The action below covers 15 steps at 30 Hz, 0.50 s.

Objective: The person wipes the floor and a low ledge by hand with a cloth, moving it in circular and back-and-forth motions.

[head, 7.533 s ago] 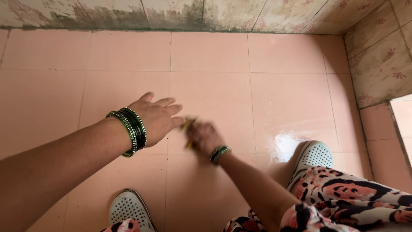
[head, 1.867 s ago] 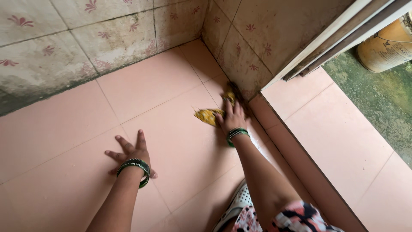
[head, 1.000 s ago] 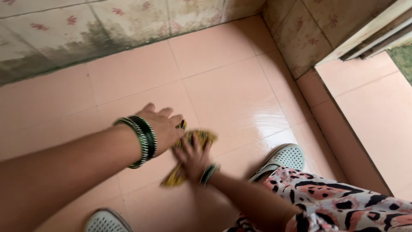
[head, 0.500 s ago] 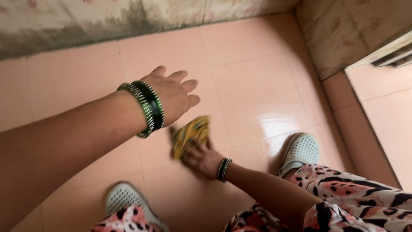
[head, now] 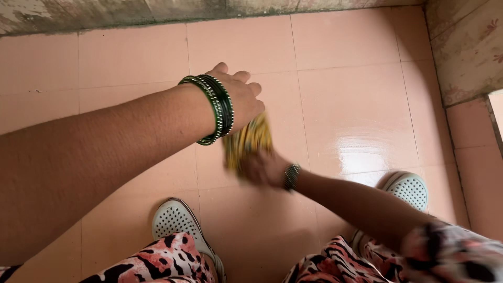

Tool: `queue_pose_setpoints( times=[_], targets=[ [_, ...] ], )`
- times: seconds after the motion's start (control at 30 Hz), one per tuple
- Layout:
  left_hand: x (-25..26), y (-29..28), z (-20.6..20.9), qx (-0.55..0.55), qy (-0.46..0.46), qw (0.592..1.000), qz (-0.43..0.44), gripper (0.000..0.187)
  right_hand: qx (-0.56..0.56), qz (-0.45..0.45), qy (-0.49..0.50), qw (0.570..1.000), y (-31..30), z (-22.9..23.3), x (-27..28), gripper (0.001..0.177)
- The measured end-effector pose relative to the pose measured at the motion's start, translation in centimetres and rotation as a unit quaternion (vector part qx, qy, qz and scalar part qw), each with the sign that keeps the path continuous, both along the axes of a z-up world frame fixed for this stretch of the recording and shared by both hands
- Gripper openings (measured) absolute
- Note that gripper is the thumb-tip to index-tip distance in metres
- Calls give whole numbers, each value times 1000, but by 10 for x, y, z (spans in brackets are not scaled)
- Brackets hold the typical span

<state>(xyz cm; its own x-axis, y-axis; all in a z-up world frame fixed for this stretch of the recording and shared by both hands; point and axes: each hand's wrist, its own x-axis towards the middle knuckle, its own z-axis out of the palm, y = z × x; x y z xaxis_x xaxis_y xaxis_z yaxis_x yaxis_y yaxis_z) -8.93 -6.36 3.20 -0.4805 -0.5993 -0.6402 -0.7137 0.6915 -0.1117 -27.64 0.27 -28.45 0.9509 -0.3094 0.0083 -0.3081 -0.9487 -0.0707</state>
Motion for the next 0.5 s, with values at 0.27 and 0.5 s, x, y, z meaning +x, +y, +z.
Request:
queue_pose_setpoints(
  times=[0.27, 0.5],
  targets=[
    [-4, -2, -3, 11, 21, 1000, -8, 36, 17, 254, 38, 966, -5, 28, -116, 43],
    [-33, -12, 7, -5, -7, 999, -31, 40, 48, 179, -10, 983, 72, 14, -4, 32]
  ],
)
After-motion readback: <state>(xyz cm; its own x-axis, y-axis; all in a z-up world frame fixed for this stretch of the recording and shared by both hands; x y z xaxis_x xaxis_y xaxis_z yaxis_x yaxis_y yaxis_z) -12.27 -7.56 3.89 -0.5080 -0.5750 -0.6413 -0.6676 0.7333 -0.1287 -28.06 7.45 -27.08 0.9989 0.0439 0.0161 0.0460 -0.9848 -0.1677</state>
